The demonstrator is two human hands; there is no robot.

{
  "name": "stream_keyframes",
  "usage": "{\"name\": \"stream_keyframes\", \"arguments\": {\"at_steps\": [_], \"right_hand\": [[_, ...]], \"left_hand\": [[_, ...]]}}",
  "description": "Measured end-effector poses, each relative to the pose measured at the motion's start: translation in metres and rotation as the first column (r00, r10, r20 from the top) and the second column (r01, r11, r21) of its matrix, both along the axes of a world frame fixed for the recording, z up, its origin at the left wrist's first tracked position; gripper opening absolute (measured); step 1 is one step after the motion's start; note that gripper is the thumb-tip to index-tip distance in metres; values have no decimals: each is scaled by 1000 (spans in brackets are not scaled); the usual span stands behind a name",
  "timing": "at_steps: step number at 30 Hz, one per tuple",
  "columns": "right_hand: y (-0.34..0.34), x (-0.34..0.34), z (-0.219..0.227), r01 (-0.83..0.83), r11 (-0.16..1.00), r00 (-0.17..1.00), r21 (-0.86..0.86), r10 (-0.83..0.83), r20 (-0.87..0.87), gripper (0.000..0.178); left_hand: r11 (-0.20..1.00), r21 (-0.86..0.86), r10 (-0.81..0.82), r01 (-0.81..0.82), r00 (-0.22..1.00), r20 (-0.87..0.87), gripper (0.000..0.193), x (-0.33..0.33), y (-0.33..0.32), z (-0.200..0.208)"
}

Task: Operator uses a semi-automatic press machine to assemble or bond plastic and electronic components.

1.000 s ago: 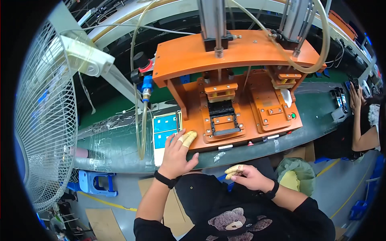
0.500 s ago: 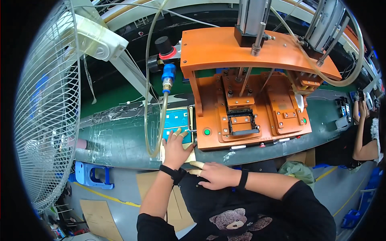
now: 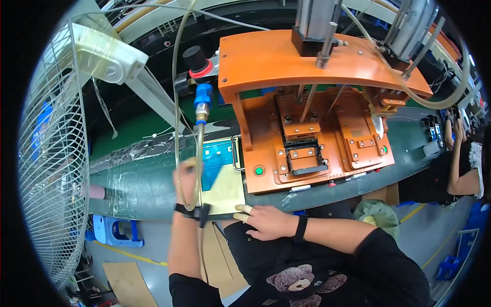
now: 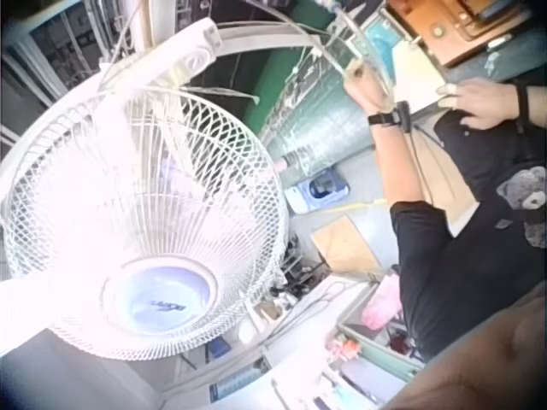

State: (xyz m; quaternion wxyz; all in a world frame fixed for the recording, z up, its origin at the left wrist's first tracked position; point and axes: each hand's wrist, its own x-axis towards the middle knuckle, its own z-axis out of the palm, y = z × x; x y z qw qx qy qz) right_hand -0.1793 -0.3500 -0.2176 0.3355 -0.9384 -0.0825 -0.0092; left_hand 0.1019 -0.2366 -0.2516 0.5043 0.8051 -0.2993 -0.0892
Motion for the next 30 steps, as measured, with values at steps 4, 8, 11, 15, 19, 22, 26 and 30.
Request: {"name": "stream_keyframes", "arguments": {"at_steps": [4, 8, 11, 15, 19, 22, 26, 30], "right_hand": [[-1, -4, 0, -18, 999, 999, 33, 17, 30, 54], [-22, -30, 37, -29, 986, 971, 163, -10, 238, 50], [-58, -70, 104, 246, 969, 807, 35, -225, 546, 42], [-101, -83, 132, 674, 718, 639, -173, -450, 624, 38], [-128, -78, 121, 501, 819, 763, -279, -265, 590, 26], [-135, -84, 143, 485, 852, 709, -195, -252, 659, 19], [-145, -153, 189, 424, 872, 532, 243, -457, 712, 19], [-155, -275, 168, 431, 370, 334, 823, -913, 235, 22]], "left_hand": [[901, -63, 427, -429, 903, -43, 15, 86, 84, 24], [772, -372, 364, -515, 838, -406, 29, 73, 158, 57], [790, -394, 327, -470, 866, -378, 33, -3, 180, 95], [865, -304, 234, -399, 857, -459, 25, -104, 178, 104], [918, -392, -253, -57, 678, -690, 25, -174, 120, 90], [905, -407, -404, 121, 544, -736, 26, -201, 66, 89], [878, -386, -470, 282, 655, -592, 26, -201, -19, 119], [861, -293, -481, 417, 854, -199, 26, -161, -82, 141]]}}
